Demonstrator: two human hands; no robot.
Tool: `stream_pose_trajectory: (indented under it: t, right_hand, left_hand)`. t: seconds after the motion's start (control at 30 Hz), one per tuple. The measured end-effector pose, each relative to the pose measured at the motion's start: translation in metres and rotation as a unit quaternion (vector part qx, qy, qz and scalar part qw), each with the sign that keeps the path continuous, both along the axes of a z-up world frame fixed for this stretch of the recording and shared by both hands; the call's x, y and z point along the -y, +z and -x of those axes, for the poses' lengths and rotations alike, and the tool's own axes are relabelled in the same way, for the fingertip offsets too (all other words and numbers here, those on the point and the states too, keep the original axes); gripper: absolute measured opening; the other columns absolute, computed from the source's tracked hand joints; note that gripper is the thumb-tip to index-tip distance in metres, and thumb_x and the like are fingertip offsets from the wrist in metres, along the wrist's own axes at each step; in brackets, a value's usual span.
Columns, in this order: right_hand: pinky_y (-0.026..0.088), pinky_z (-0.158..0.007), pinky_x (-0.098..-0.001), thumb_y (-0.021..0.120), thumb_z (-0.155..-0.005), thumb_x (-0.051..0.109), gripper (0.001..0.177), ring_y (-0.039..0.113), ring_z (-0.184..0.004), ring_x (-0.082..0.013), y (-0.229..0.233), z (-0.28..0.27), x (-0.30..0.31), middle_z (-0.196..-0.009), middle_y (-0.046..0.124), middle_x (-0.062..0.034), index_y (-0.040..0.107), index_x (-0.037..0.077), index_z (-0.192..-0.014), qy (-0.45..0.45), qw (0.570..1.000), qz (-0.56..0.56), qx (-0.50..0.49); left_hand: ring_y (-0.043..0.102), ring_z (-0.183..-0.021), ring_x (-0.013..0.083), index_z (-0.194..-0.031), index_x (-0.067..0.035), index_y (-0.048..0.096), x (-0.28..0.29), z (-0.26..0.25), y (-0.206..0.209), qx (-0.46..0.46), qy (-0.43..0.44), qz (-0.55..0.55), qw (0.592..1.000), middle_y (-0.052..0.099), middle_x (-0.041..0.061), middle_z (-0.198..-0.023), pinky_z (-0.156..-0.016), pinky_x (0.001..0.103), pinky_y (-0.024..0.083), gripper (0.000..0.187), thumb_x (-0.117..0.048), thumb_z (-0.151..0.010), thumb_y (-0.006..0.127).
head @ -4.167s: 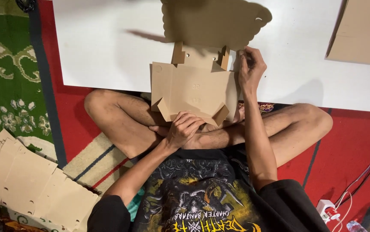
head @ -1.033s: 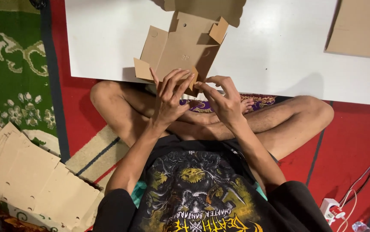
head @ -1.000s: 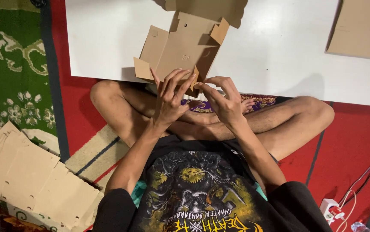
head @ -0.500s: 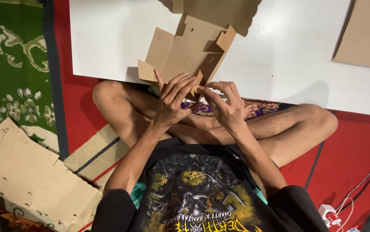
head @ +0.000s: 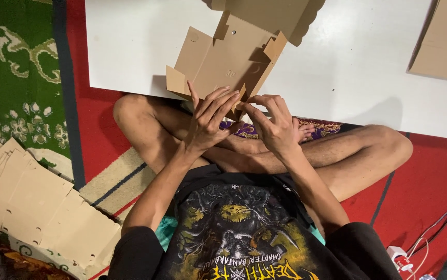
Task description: Folding and assembling a cardboard box from a flat pre-cut sheet while sitting on the floor.
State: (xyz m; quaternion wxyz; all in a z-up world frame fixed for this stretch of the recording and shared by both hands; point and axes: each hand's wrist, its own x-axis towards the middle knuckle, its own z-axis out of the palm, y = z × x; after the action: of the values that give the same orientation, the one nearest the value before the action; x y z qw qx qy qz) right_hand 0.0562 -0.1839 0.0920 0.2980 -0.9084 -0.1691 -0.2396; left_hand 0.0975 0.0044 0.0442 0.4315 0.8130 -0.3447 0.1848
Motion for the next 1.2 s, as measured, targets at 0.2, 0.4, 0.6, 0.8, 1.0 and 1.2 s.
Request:
stream_pose_trajectory:
  t: [0.2,0.4,0.6,0.8,1.0,1.2]
  right_hand:
    - [0.056,-0.074,-0.0392,0.064,-0.102,0.008,0.013,0.067,-0.087,-0.0292,-0.004,-0.002,-0.005,-0.105,0.070,-0.0120,0.075,0.006,-0.110,-0.003,0.999,-0.040,0.015]
    - [0.055,-0.075,-0.0398,0.066,-0.101,0.008,0.010,0.065,-0.084,-0.0295,-0.003,-0.003,-0.006,-0.104,0.071,-0.0118,0.077,0.006,-0.100,-0.006,0.998,-0.052,0.038]
    - [0.056,-0.073,-0.0391,0.072,-0.097,0.006,0.007,0.065,-0.081,-0.0285,0.002,-0.004,-0.014,-0.102,0.073,-0.0126,0.079,0.007,-0.098,-0.017,0.996,-0.069,0.060]
    - [0.055,-0.072,-0.0384,0.070,-0.099,0.007,0.009,0.065,-0.082,-0.0277,0.001,-0.004,-0.018,-0.102,0.073,-0.0128,0.079,0.007,-0.098,-0.021,0.996,-0.062,0.058]
    - [0.054,-0.074,-0.0410,0.067,-0.100,0.006,0.011,0.066,-0.083,-0.0315,-0.007,-0.004,-0.010,-0.102,0.072,-0.0145,0.078,0.006,-0.100,0.013,0.998,-0.031,0.054]
    - [0.054,-0.075,-0.0400,0.066,-0.101,0.007,0.013,0.066,-0.085,-0.0297,-0.003,-0.006,-0.015,-0.103,0.072,-0.0140,0.079,0.007,-0.101,0.007,0.998,-0.036,0.043]
  left_hand:
    - [0.066,-0.121,0.0291,-0.136,-0.005,0.065,-0.002,-0.002,0.012,-0.007,-0.014,-0.007,1.000,0.073,0.009,-0.124,-0.116,0.077,0.004,0.059,-0.036,-0.089,0.081]
    - [0.064,-0.124,0.0287,-0.139,-0.004,0.063,-0.001,-0.002,0.013,-0.005,-0.017,-0.014,1.000,0.072,0.010,-0.126,-0.115,0.079,0.004,0.063,-0.029,-0.086,0.084]
    - [0.065,-0.123,0.0286,-0.138,-0.003,0.063,-0.001,-0.002,0.019,0.007,-0.008,-0.016,1.000,0.073,0.011,-0.123,-0.115,0.079,0.007,0.060,-0.033,-0.090,0.081]
    - [0.067,-0.121,0.0280,-0.138,-0.002,0.062,-0.002,-0.002,0.020,0.012,-0.010,-0.004,1.000,0.074,0.012,-0.121,-0.115,0.079,0.009,0.057,-0.032,-0.092,0.078]
    - [0.068,-0.118,0.0305,-0.139,0.003,0.059,-0.006,-0.001,0.016,0.029,-0.001,-0.008,1.000,0.075,0.016,-0.114,-0.111,0.082,0.013,0.063,-0.029,-0.089,0.081]
    - [0.067,-0.120,0.0317,-0.143,0.001,0.057,-0.007,0.004,-0.007,0.014,-0.005,-0.007,1.000,0.074,0.016,-0.113,-0.111,0.082,0.011,0.068,-0.027,-0.087,0.083]
